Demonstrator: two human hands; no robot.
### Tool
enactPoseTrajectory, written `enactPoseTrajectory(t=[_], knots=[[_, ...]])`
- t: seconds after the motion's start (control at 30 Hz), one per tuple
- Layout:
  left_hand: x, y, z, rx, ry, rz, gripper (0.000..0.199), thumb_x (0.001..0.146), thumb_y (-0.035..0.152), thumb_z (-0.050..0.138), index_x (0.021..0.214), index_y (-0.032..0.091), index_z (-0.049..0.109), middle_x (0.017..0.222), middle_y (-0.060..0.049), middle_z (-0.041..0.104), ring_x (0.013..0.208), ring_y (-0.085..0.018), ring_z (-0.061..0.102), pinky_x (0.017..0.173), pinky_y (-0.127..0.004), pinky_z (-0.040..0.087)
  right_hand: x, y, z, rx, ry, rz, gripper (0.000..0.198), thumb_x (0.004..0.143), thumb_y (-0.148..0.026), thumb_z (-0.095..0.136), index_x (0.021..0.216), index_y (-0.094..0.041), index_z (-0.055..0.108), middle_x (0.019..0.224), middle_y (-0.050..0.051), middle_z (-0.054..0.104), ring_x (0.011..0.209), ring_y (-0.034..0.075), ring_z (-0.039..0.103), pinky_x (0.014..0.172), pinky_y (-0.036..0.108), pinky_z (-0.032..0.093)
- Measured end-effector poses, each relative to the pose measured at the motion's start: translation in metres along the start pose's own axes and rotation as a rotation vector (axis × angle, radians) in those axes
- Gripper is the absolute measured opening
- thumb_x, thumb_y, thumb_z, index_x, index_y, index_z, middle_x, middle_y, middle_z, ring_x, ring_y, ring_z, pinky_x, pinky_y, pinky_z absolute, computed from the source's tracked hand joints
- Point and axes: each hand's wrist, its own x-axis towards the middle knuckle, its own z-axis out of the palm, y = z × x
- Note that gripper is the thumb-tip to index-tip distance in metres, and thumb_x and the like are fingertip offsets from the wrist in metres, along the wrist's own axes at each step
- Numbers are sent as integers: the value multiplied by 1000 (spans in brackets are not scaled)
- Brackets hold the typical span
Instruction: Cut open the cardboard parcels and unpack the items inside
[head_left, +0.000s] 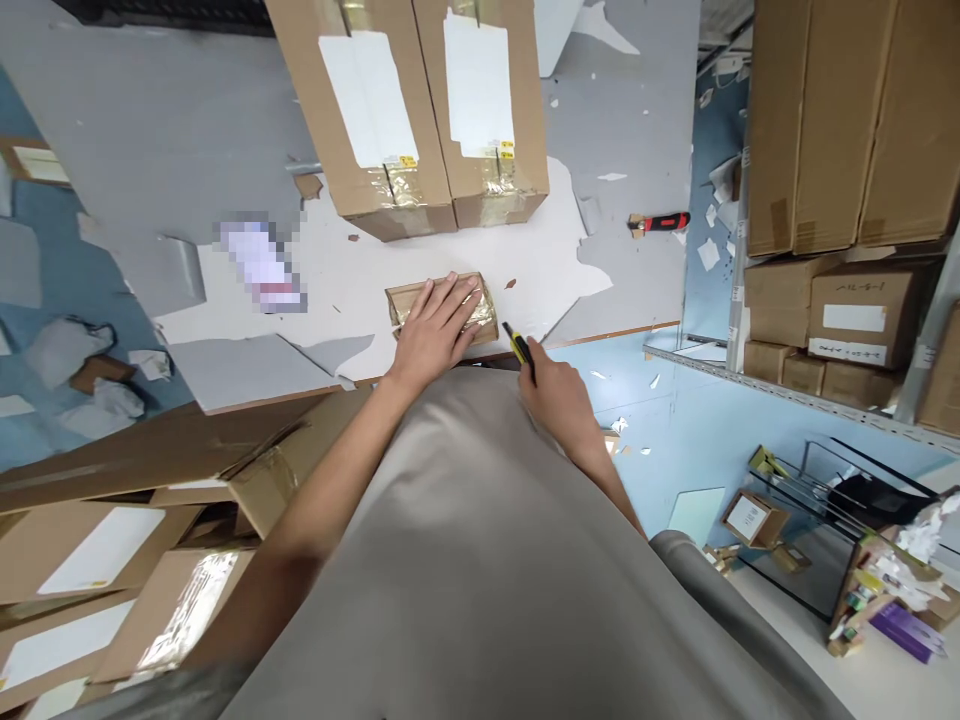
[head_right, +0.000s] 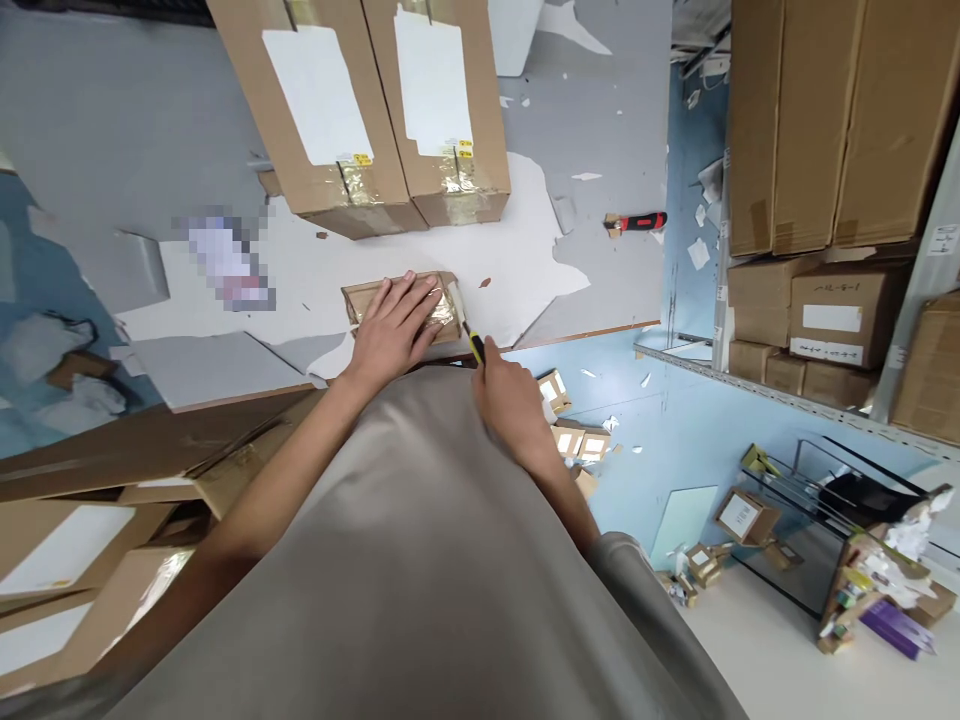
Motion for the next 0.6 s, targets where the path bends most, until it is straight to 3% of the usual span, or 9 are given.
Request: enactPoseTrajectory(t=[0.13,0.23,0.33,0.4,0.5,0.6], knots=[[-30,-13,-21,38,41,-74,65,121,60,43,178,32,56,185,-12,55,183,-37,32,151,-69,14,61,34,13,365,111,-89,36,123,-41,43,144,-23,66,116,12,89,91,27,84,90,39,66],[-55,-17,-36,69,92,-144,66,122,61,39,177,30,57,185,-13,54,183,-36,32,150,-67,19,134,43,45,702,45,-69,30,121,-33,42,140,-20,60,140,16,84,108,19,83,92,32,67],[-79,-15,-44,88,183,-218,64,122,61,40,175,30,60,186,-13,53,182,-37,34,148,-66,26,184,34,80,869,-43,29,23,118,-35,52,133,-20,60,139,18,84,110,16,81,97,32,68],[-93,-14,-46,77,298,-292,62,120,63,47,170,31,64,184,-15,54,178,-39,41,144,-66,34,197,23,99,949,-105,12,23,116,-44,60,123,-23,61,126,14,85,102,17,81,96,34,69],[-112,-20,-44,20,492,-452,65,112,70,64,161,27,72,166,-20,64,159,-41,59,132,-62,51,193,9,117,1033,-178,-124,31,112,-57,66,105,-27,60,102,6,81,90,20,78,90,37,70],[-127,-33,-38,-95,623,-581,68,106,73,73,151,22,79,141,-17,68,133,-35,70,113,-50,66,182,4,121,1007,-167,-239,39,111,-67,64,106,-28,61,100,5,76,89,22,76,90,40,71]])
